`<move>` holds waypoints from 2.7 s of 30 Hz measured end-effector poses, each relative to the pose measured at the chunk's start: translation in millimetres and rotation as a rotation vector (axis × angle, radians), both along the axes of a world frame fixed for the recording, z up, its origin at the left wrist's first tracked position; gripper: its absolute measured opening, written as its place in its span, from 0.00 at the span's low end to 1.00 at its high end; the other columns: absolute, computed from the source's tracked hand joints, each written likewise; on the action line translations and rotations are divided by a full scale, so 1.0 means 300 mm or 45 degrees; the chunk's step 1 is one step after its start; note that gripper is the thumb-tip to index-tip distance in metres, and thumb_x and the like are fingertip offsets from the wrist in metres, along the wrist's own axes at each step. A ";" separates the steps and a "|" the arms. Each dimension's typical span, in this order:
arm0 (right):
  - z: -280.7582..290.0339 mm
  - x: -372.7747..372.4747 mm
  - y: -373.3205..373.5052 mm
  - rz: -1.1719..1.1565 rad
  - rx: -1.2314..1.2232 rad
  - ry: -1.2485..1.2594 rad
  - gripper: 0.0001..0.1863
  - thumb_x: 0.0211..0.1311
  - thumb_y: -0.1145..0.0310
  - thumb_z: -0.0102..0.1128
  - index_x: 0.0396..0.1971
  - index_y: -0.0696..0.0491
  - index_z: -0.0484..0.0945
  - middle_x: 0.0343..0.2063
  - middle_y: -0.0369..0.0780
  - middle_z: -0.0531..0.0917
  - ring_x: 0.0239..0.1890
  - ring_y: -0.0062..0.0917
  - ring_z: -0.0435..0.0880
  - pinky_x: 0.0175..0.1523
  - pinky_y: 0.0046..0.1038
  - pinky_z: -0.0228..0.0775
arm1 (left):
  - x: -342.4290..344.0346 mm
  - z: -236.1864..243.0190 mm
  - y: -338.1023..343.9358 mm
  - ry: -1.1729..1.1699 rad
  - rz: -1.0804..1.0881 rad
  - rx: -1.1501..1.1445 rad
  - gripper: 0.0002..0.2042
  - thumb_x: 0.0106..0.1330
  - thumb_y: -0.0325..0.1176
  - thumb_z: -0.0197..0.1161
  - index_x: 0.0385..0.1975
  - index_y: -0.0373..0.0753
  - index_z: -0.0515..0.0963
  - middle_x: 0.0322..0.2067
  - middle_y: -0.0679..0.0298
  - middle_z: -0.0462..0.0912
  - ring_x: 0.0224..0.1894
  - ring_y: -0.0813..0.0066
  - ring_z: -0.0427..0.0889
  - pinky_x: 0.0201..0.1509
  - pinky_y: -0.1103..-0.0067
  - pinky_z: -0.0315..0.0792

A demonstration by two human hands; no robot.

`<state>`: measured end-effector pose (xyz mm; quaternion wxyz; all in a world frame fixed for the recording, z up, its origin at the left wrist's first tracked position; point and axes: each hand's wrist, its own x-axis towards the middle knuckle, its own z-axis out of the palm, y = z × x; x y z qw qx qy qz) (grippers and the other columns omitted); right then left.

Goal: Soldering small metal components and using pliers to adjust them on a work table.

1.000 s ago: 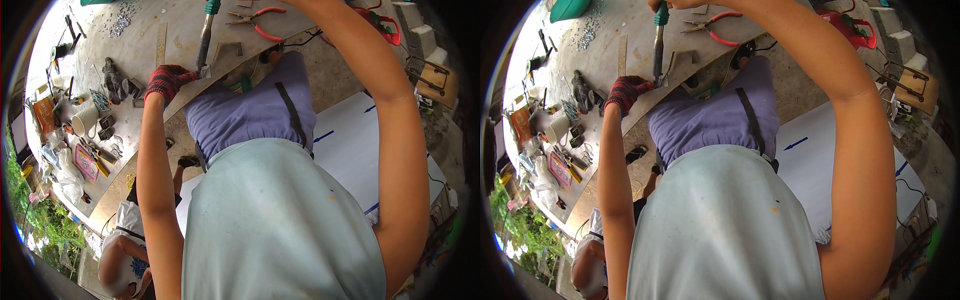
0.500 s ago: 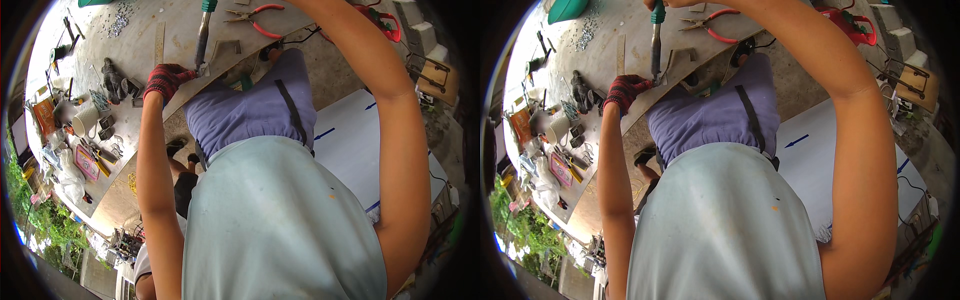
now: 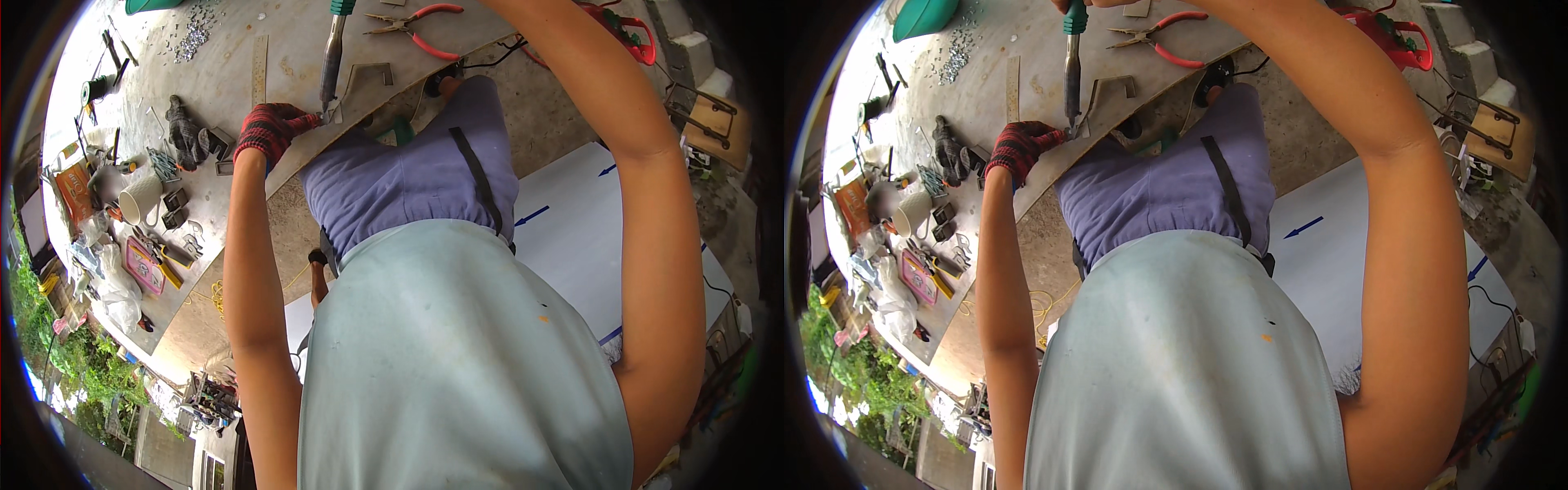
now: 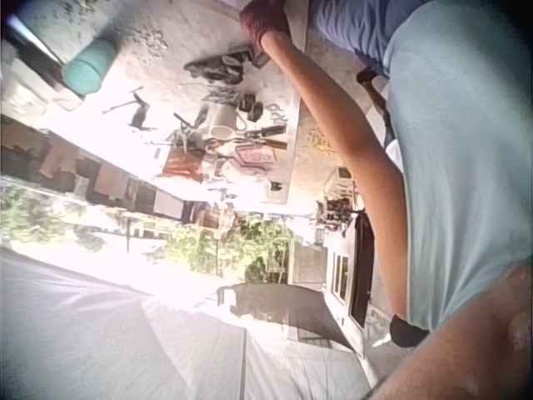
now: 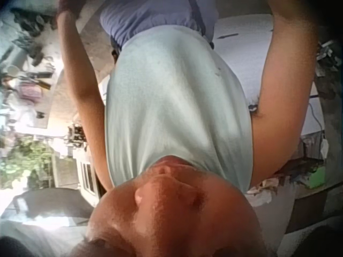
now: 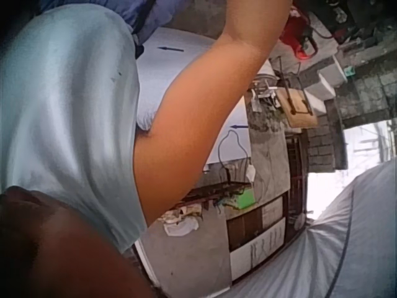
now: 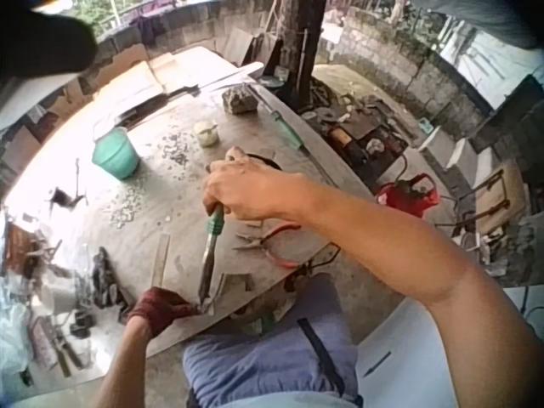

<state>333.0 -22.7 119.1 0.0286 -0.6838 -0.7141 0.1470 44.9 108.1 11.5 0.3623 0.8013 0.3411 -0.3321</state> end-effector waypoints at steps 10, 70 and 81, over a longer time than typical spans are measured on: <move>0.121 -0.054 0.011 -0.042 -0.197 -0.007 0.14 0.58 0.78 0.62 0.42 0.50 0.90 0.40 0.39 0.87 0.55 0.34 0.78 0.64 0.51 0.60 | -0.002 0.003 0.000 0.023 0.048 -0.007 0.21 0.60 0.51 0.76 0.44 0.42 0.90 0.40 0.55 0.90 0.42 0.68 0.86 0.50 0.69 0.77; -0.119 0.265 -0.187 -1.371 0.846 0.217 0.16 0.68 0.63 0.65 0.54 0.43 0.85 0.41 0.47 0.89 0.45 0.46 0.87 0.48 0.44 0.79 | -0.022 0.008 -0.007 -0.062 0.125 0.012 0.23 0.54 0.52 0.79 0.38 0.39 0.90 0.36 0.52 0.90 0.40 0.58 0.89 0.51 0.67 0.79; -0.344 0.335 0.017 -1.715 0.696 0.327 0.21 0.73 0.70 0.56 0.64 0.44 0.78 0.54 0.48 0.81 0.56 0.47 0.82 0.57 0.47 0.77 | -0.006 0.009 -0.010 -0.058 0.106 0.021 0.23 0.54 0.53 0.79 0.37 0.38 0.90 0.33 0.54 0.90 0.37 0.62 0.88 0.48 0.68 0.79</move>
